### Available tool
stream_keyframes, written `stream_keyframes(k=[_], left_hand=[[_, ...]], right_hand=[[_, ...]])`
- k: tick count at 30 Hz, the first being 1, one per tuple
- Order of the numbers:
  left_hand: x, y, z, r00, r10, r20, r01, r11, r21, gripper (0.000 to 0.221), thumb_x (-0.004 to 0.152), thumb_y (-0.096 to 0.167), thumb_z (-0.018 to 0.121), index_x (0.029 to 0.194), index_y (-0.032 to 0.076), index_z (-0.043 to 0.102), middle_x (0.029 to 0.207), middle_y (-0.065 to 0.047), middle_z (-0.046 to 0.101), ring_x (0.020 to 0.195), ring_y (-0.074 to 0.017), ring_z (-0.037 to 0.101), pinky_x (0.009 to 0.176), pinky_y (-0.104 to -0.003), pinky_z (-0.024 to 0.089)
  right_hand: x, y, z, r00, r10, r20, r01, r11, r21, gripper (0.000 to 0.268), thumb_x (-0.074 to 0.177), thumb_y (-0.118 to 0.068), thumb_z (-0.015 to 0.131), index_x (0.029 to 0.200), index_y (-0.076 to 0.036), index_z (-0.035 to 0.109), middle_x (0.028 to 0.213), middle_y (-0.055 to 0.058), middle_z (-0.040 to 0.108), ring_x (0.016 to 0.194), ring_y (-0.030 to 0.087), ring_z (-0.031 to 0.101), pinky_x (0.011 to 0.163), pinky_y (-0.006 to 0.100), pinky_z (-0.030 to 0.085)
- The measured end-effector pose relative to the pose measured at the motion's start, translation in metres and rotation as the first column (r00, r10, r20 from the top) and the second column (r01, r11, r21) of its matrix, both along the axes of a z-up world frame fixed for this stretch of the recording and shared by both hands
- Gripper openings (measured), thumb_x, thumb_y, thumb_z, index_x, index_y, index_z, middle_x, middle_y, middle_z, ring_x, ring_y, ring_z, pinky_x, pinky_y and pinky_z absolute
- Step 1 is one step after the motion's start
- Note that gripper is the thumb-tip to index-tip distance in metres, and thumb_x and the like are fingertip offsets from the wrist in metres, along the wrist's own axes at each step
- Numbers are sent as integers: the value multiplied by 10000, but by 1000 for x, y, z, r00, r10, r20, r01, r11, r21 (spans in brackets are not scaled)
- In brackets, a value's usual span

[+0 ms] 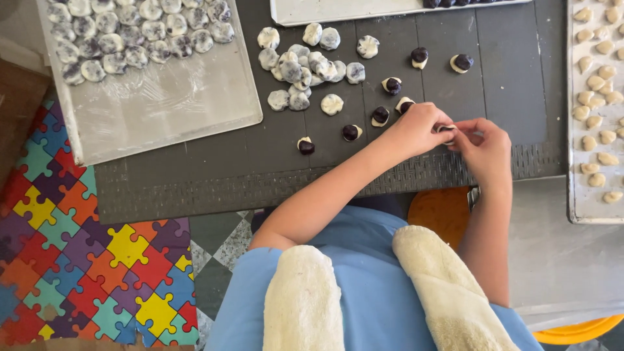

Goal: Wrapping small pieces of dough around a dark filling to form uniform balls on a production table.

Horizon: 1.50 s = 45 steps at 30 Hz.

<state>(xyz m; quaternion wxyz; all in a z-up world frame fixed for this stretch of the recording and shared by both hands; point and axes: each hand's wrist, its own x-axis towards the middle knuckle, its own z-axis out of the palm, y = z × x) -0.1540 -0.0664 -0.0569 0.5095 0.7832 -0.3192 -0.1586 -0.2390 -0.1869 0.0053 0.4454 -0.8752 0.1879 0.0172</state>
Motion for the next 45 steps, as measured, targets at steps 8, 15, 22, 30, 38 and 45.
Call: stream_keyframes(k=[8,15,22,30,38,45], left_hand=[[31,-30,-24,983,56,174,-98,965,244,119,655,169,705,651,145,589,654,-36,567,705,-268,686,614,-361,594],[22,-7,1,987,66,147,-96,973,208,356,629,306,785,843,127,565,786,-86,569,846,-340,669,742,-454,580],[29,-33,-36,989,114,89,-125,985,121,184,604,169,749,641,177,569,604,5,546,719,-243,674,647,-358,580],[18,-17,-29,992,48,120,-71,978,196,254,624,205,773,793,116,605,749,-64,580,814,-310,678,692,-420,594],[-9,-7,-6,975,142,174,-152,987,44,20,798,119,595,817,119,588,781,-83,528,715,-348,659,605,-414,586],[-22,3,5,847,128,515,-163,986,22,154,900,142,503,1034,139,428,731,-47,579,739,-253,666,628,-339,569]], right_hand=[[-11,-4,-36,879,269,393,-92,906,-413,206,881,110,696,1081,65,689,887,201,554,775,378,626,617,388,546],[-6,-13,-26,959,87,268,-103,994,45,396,884,74,658,1261,38,544,831,180,574,699,211,580,653,309,513],[-8,-16,-36,928,206,310,-110,947,-301,298,812,-56,796,1095,-83,708,826,106,638,791,290,634,719,382,506],[-4,-9,-24,885,184,427,-151,982,-112,407,832,148,710,1216,55,614,950,214,571,887,359,608,776,434,519],[-1,-12,-45,895,109,433,-36,984,-173,184,882,17,773,1045,-60,736,860,139,632,793,275,645,685,351,515],[1,-17,-62,871,45,489,49,983,-177,125,864,12,788,937,-80,746,835,94,650,763,215,635,681,322,499]])
